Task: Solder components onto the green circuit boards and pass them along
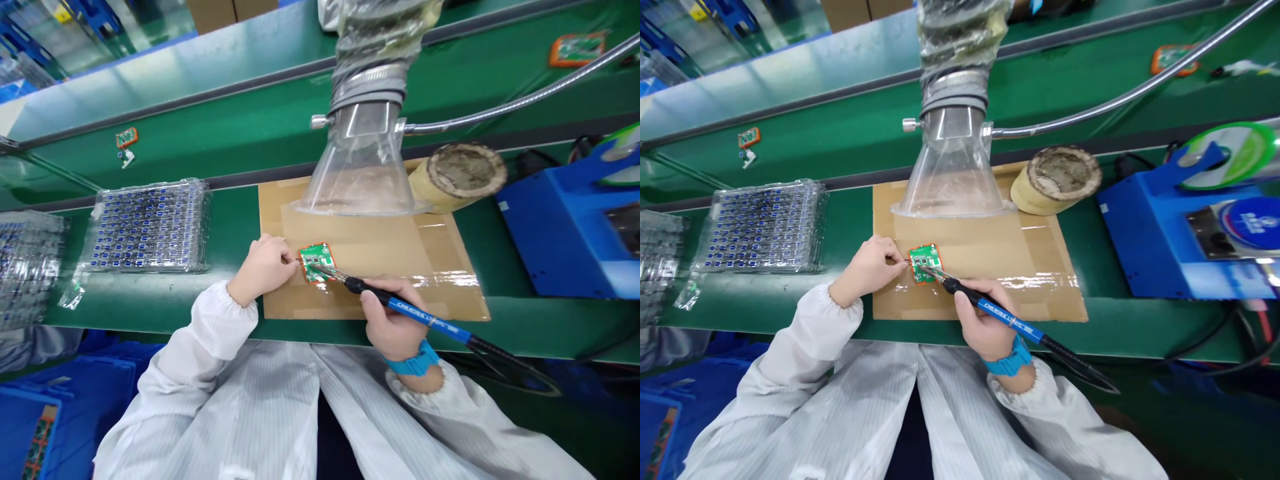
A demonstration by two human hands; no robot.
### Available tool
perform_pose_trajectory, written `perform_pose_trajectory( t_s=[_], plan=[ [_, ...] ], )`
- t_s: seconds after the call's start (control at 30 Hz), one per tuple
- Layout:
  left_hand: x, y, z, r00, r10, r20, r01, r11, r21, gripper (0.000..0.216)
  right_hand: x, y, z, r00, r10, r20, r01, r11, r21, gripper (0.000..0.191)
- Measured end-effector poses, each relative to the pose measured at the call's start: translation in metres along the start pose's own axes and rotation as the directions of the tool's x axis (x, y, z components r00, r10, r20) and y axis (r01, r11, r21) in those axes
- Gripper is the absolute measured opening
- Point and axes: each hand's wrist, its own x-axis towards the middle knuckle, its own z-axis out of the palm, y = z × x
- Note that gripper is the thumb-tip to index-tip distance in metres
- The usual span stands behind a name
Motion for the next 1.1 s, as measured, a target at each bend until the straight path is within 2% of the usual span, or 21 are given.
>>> perform_pose_trajectory(
  t_s=[0.3,0.6,0.9,1.1],
  plan=[
    [0.0053,0.0055,-0.008,0.997,0.0,0.08,-0.004,0.998,0.057,0.024,0.0056,-0.0063,0.0042,0.997,-0.023,0.068,0.029,0.996,-0.085,0.011],
    [0.0048,0.0059,-0.0069,0.997,0.012,0.071,-0.018,0.996,0.083,0.023,0.0049,-0.0065,0.0063,0.996,0.005,0.094,0.008,0.99,-0.143,0.008],
    [0.0052,0.0054,-0.0073,0.998,0.019,0.067,-0.023,0.998,0.056,0.025,0.0059,-0.0073,0.0055,0.996,-0.024,0.081,0.035,0.991,-0.126,0.008],
    [0.0048,0.0062,-0.008,0.998,0.017,0.063,-0.021,0.998,0.053,0.025,0.006,-0.0078,0.006,0.991,-0.051,0.121,0.065,0.991,-0.113,0.012]
  ],
)
